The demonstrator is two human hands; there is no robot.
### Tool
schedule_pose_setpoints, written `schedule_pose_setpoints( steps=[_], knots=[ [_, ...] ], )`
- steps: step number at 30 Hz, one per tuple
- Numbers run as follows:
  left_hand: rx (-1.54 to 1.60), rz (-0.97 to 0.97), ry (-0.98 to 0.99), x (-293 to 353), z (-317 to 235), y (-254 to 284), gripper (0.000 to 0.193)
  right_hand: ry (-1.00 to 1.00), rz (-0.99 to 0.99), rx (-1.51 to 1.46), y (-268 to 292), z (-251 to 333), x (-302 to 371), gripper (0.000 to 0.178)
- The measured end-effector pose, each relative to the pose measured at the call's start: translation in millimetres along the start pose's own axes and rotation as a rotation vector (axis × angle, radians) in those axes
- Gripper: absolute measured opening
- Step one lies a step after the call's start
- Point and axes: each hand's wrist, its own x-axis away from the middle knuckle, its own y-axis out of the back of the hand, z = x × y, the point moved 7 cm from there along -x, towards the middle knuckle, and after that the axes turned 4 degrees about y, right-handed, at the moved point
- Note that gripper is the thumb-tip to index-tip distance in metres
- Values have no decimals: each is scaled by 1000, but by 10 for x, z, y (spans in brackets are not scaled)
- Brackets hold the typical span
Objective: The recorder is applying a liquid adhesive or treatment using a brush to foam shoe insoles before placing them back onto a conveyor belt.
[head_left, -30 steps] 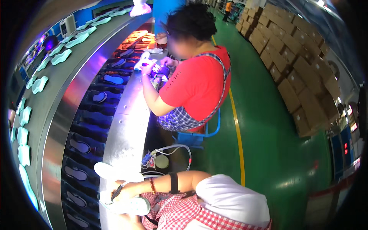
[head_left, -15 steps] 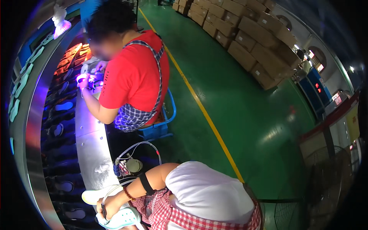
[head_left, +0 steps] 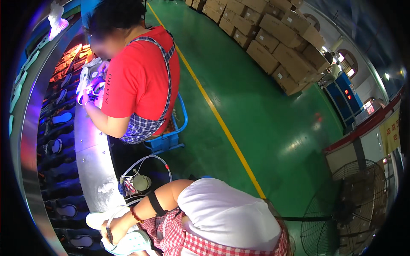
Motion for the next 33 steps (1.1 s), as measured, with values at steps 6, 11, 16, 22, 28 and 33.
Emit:
schedule_pose_setpoints(
  steps=[6,11,16,22,28,33],
  knots=[
    [3,2,-1,-5,-2,7,44,-4,15,16,-14,-10,14,16],
    [-5,14,-14,23,-10,3,44,49,-24,-16,-27,18,5,14],
    [5,14,-38,52,-64,51,43,56,-6,14,-99,-89,-2,16],
    [95,-15,-150,523,-231,215,43,-111,165,-56,-307,-354,118,21],
    [227,42,-300,953,-277,221,43,-47,379,-318,-267,34,306,25],
    [380,-40,-443,1163,-435,-12,63,-158,456,-214,-414,375,285,24]
  ],
)
